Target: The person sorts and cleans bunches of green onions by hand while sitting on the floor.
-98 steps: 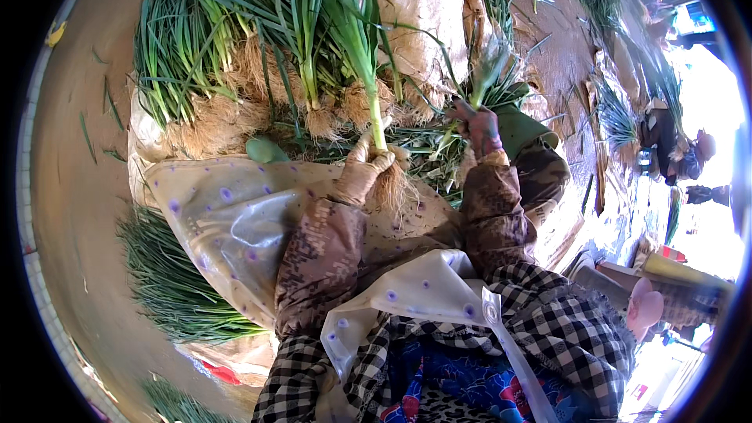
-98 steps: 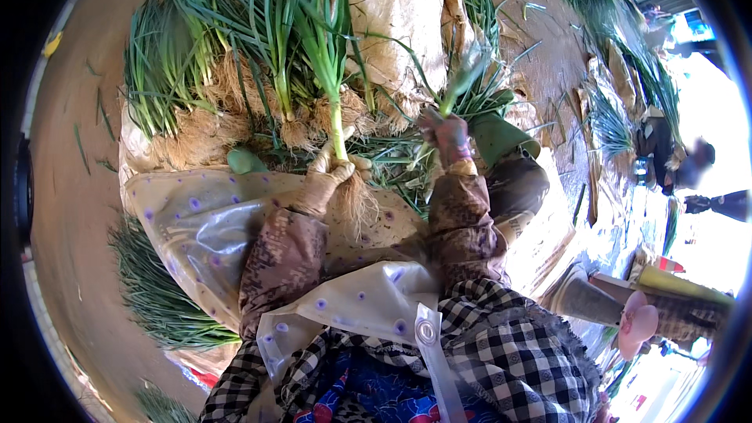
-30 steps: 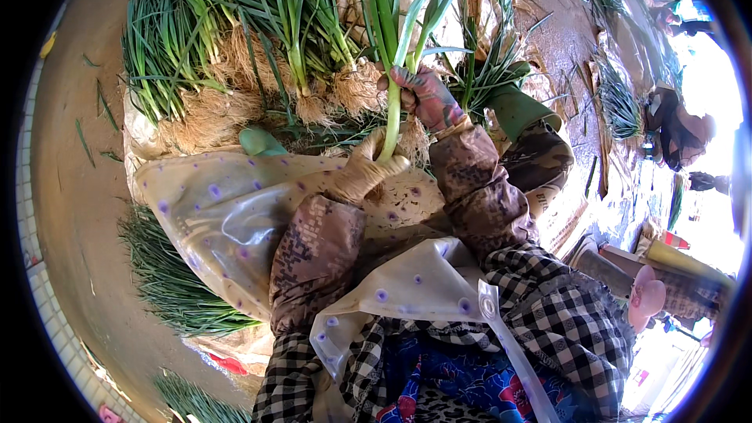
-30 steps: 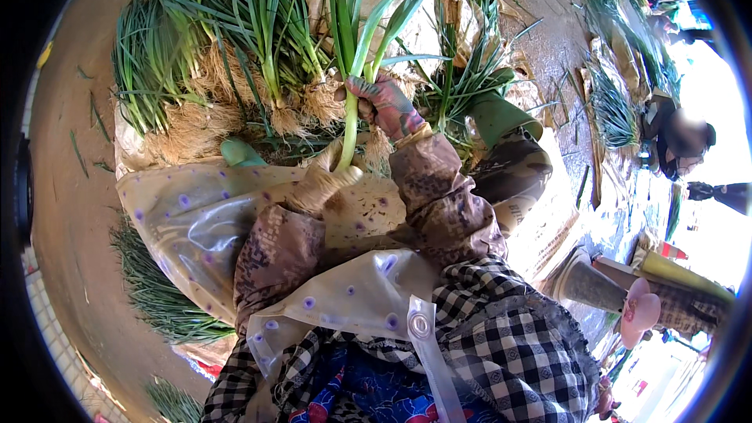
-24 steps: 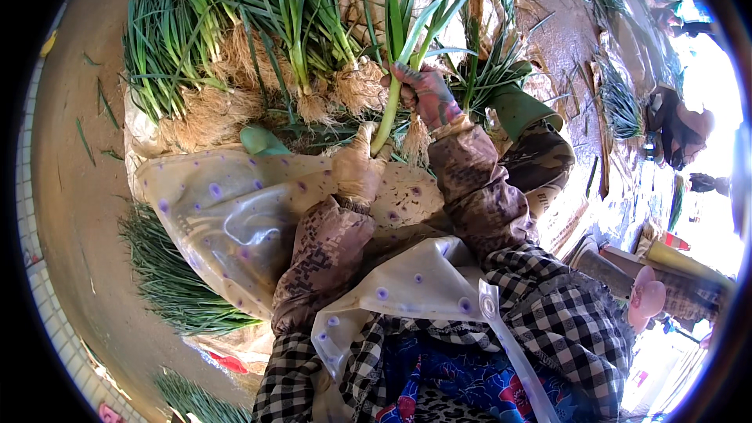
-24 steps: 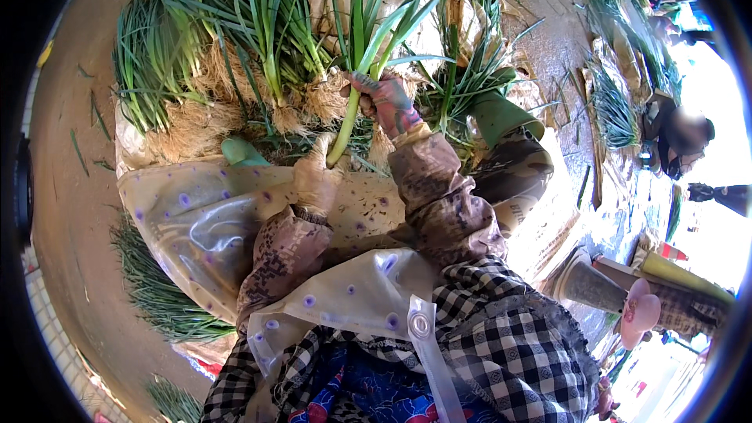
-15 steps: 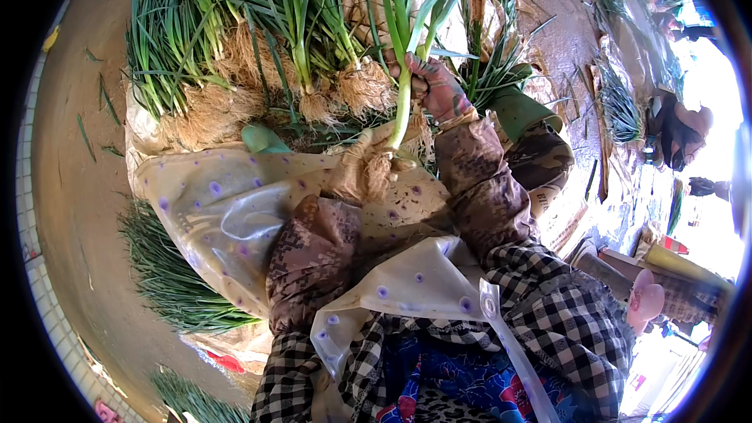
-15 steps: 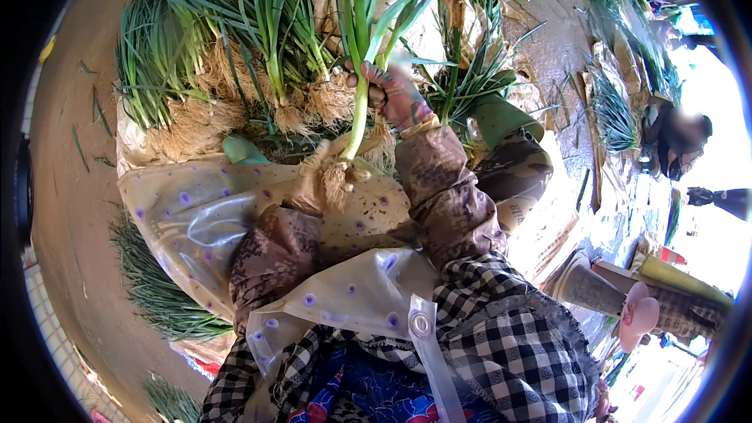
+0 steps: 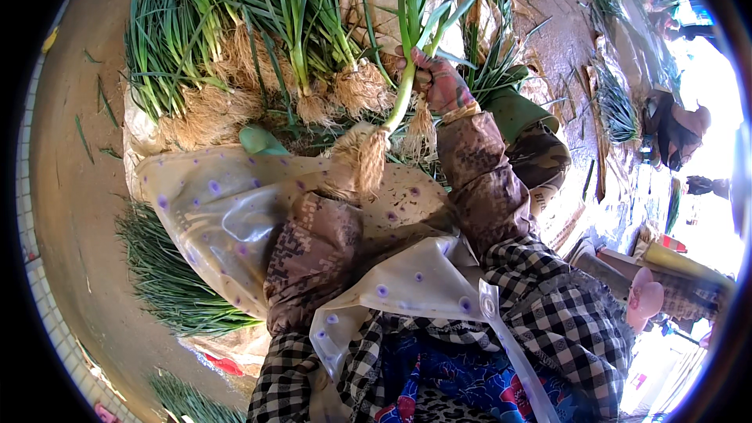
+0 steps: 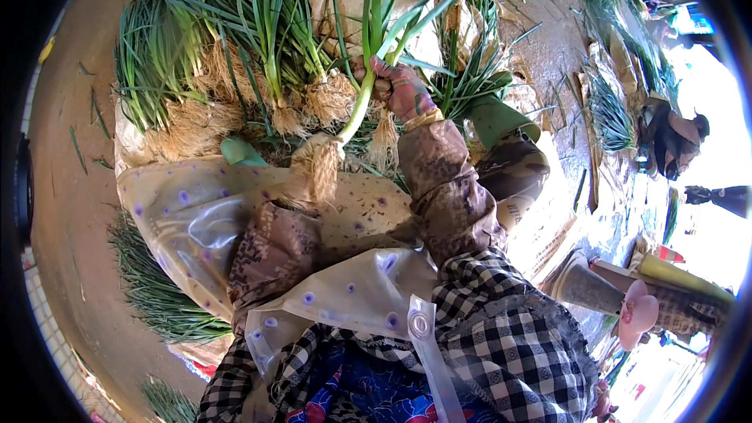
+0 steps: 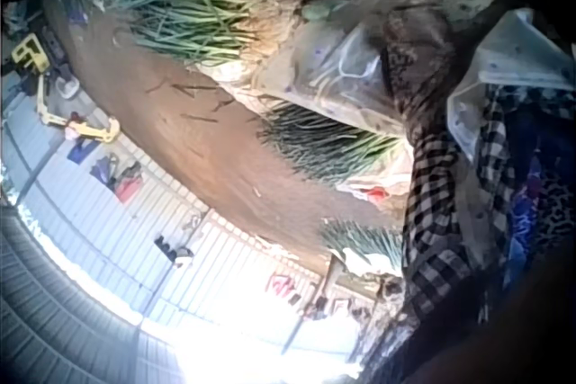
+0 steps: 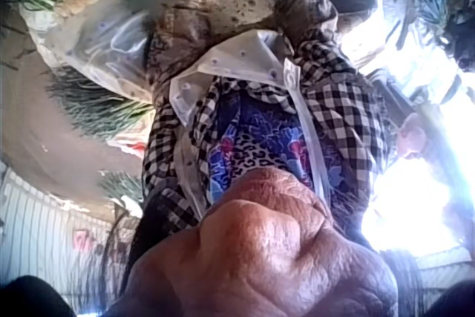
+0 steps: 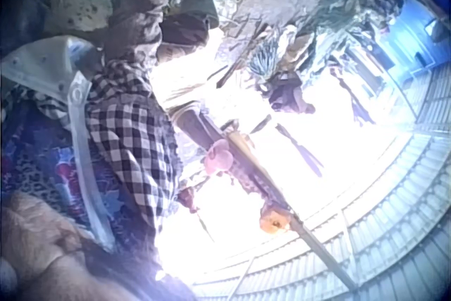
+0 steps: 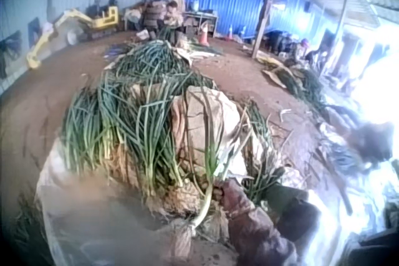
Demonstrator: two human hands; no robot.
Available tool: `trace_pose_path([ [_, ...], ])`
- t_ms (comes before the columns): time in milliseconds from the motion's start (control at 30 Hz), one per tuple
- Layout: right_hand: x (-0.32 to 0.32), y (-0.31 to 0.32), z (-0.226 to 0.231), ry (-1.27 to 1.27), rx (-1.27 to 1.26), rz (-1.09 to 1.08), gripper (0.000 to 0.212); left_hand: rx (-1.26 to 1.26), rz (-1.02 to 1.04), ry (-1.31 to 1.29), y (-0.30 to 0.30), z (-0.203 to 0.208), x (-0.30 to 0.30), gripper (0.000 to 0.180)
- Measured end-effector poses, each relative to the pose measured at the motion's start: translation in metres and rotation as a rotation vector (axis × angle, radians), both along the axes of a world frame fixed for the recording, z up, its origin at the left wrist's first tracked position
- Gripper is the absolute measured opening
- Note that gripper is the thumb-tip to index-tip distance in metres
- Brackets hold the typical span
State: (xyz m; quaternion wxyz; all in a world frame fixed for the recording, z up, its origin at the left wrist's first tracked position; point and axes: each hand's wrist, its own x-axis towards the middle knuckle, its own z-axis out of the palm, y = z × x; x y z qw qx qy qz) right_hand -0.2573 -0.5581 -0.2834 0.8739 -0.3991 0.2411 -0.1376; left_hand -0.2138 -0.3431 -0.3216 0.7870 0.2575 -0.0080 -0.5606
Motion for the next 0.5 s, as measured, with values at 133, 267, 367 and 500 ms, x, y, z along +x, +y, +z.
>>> trace_pose_path([
  [133,0.017,-0.013,-0.036,0.078,0.018,-0.062,0.028,0.058,0.242,-0.328,0.014,0.014,0.018,0.015],
  [267,0.016,-0.060,-0.047,0.141,-0.037,-0.187,0.027,0.005,0.259,-0.367,0.055,0.025,0.058,0.018],
  [367,0.023,-0.063,-0.025,0.199,-0.135,-0.118,0.028,-0.219,0.195,-0.236,0.065,0.049,0.063,0.014],
  [500,0.028,-0.058,-0.008,0.222,-0.270,-0.081,0.026,0.130,-0.356,-0.648,0.063,0.027,0.052,0.016],
])
